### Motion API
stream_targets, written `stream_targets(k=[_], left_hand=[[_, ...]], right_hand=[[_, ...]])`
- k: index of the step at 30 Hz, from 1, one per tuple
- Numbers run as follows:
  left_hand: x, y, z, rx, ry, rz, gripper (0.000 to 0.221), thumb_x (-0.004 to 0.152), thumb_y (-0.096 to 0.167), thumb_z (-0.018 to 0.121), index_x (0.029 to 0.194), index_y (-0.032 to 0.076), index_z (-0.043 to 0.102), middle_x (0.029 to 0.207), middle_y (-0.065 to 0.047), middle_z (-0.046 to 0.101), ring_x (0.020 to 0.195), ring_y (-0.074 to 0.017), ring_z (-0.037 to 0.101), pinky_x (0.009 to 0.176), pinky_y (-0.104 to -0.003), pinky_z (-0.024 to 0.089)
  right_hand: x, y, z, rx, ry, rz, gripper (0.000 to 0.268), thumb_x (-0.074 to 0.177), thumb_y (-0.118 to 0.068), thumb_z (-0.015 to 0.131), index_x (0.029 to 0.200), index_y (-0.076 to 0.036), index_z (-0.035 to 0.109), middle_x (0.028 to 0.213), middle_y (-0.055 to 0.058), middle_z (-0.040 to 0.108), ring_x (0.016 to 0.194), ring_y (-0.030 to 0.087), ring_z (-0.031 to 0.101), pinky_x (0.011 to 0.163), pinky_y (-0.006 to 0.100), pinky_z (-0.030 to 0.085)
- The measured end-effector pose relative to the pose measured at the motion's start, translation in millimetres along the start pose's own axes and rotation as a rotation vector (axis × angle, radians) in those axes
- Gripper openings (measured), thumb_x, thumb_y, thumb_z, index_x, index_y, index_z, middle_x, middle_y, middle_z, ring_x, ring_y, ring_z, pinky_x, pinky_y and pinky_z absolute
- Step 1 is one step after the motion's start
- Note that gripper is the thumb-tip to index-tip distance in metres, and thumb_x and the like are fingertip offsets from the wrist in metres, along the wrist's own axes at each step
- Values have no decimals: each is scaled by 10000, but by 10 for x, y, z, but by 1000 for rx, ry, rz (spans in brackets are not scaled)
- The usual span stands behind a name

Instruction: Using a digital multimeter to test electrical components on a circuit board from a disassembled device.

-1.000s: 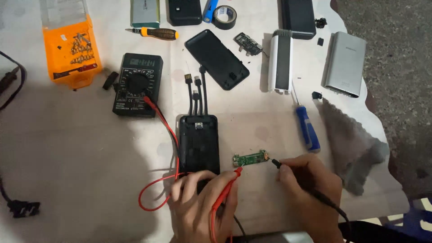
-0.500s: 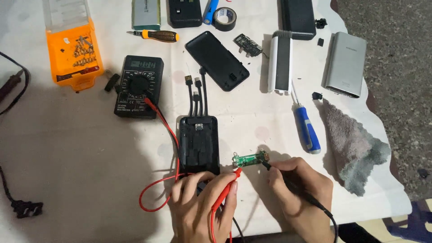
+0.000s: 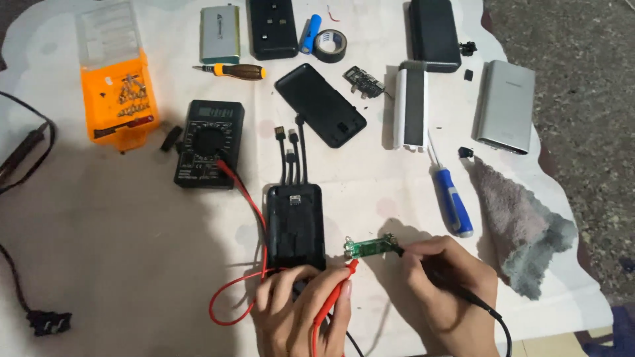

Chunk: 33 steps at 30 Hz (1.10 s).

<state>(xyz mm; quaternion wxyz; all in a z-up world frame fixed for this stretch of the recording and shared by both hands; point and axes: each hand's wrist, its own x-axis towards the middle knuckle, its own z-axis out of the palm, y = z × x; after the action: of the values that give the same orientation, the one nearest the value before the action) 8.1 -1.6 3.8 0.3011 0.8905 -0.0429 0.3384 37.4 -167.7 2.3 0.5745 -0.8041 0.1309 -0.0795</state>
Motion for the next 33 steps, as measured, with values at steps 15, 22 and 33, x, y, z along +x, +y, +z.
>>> stream_targets(k=[15, 22, 33], left_hand=[[-32, 3, -22, 7, -64, -81, 107, 849, 160, 754, 940, 213, 768, 804, 44, 754, 773, -170, 684, 773, -375, 455], [-60, -60, 24, 38, -42, -44, 114, 839, 184, 748, 938, 239, 761, 822, 24, 728, 756, -152, 666, 749, -358, 455], [-40, -40, -6, 31, -79, -52, 127, 866, 190, 746, 986, 231, 753, 886, 64, 737, 780, -147, 665, 776, -363, 481]], right_hand=[[391, 41, -126, -160, -266, -138, 255, 935, -212, 669, 802, -13, 757, 874, 13, 779, 841, 108, 676, 762, 261, 515], [376, 58, -126, -169, -234, -157, 256, 951, -245, 657, 869, -34, 777, 846, 9, 760, 756, 101, 646, 684, 245, 501], [344, 3, -126, -138, -250, -212, 335, 958, -180, 650, 687, 14, 687, 822, 31, 746, 790, 125, 668, 734, 267, 512]])
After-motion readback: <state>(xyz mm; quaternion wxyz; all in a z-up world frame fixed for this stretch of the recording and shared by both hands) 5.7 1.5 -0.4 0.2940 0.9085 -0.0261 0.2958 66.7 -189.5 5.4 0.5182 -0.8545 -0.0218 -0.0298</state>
